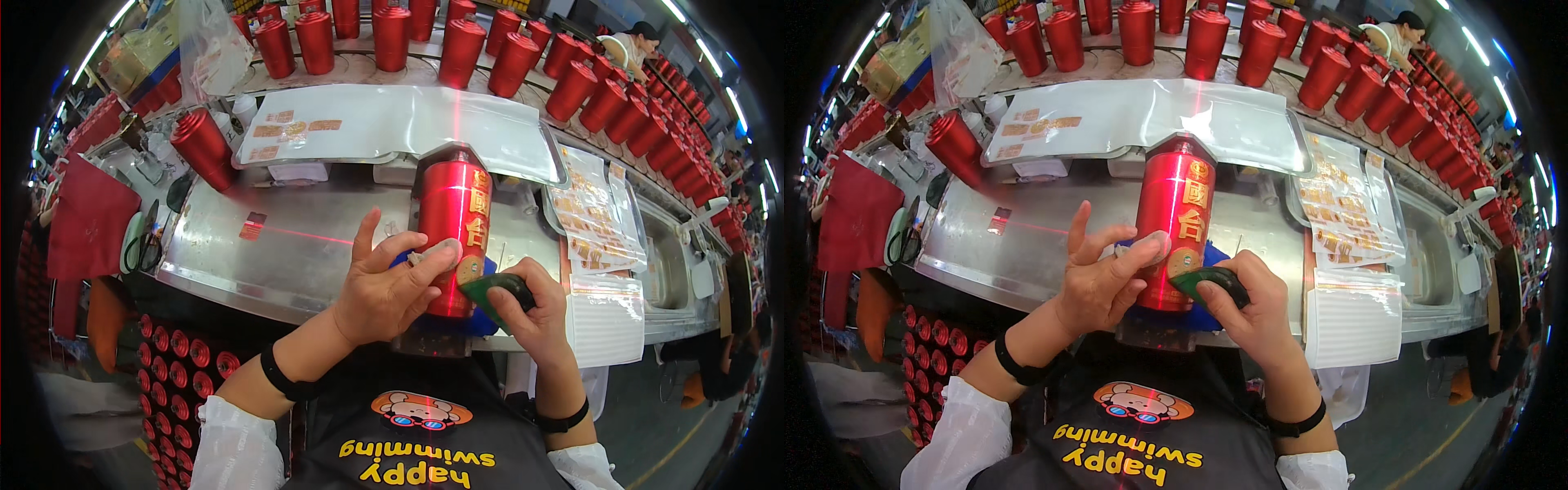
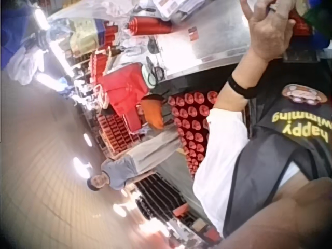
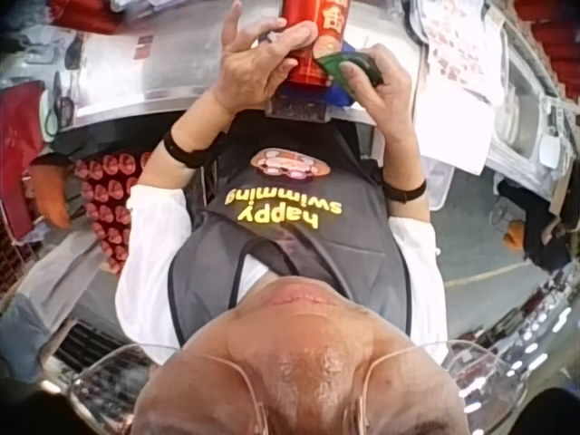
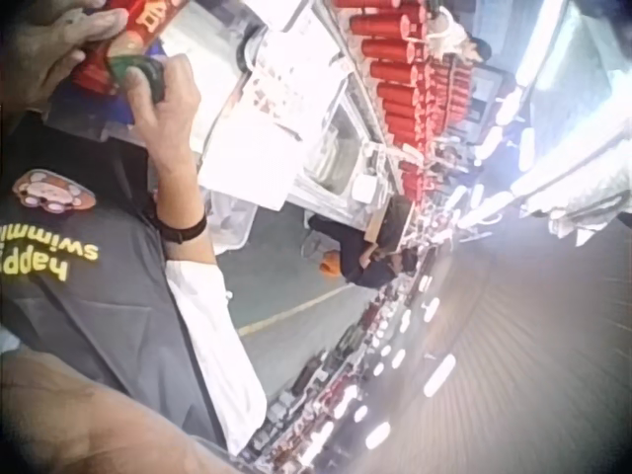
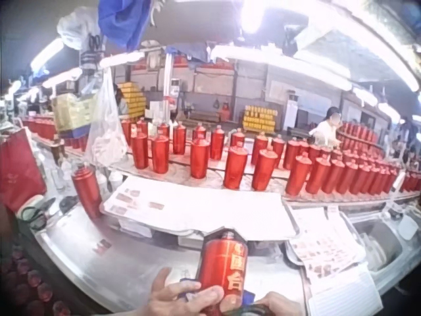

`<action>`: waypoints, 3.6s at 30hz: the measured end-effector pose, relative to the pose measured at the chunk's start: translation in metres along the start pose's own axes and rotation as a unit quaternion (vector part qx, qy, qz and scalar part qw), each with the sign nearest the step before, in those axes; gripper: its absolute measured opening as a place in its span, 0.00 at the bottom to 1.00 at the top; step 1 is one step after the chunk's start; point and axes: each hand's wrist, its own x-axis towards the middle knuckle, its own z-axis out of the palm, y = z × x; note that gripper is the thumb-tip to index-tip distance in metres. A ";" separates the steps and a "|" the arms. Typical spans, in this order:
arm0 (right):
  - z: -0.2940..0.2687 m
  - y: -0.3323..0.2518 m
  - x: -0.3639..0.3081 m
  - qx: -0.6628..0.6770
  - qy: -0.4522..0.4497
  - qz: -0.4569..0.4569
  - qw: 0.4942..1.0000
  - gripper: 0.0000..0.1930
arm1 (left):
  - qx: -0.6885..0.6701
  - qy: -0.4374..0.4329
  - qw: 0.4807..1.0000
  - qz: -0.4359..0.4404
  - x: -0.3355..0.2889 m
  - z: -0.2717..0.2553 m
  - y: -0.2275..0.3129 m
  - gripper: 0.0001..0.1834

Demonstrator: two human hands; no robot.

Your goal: Apply gold labels to red canisters and smooth them out using a plastic tool.

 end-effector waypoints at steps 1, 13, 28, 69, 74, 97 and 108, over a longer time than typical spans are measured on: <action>-0.001 0.000 -0.003 0.000 0.002 0.001 1.000 0.07 | 0.003 0.000 1.000 -0.001 -0.001 0.000 -0.001 0.23; -0.003 -0.018 0.015 -0.206 -0.124 -0.247 0.939 0.13 | -0.031 -0.031 0.989 -0.143 -0.030 0.013 0.021 0.53; -0.019 -0.021 0.067 -0.061 -0.216 -0.328 0.918 0.12 | -0.065 -0.063 0.979 -0.182 -0.038 0.023 0.014 0.49; -0.023 0.024 0.032 0.036 -0.120 -0.176 0.976 0.16 | -0.096 -0.088 0.971 -0.199 -0.038 0.024 0.013 0.48; -0.015 0.042 0.026 0.074 0.084 -0.004 0.994 0.12 | -0.120 -0.101 0.966 -0.204 -0.040 0.023 0.011 0.49; -0.007 -0.017 0.024 0.035 -0.150 -0.249 0.956 0.19 | 0.030 -0.093 0.981 -0.168 -0.026 0.013 0.014 0.53; -0.008 -0.017 0.018 -0.042 -0.081 -0.180 0.979 0.20 | 0.031 -0.047 0.984 -0.170 -0.020 0.013 0.017 0.55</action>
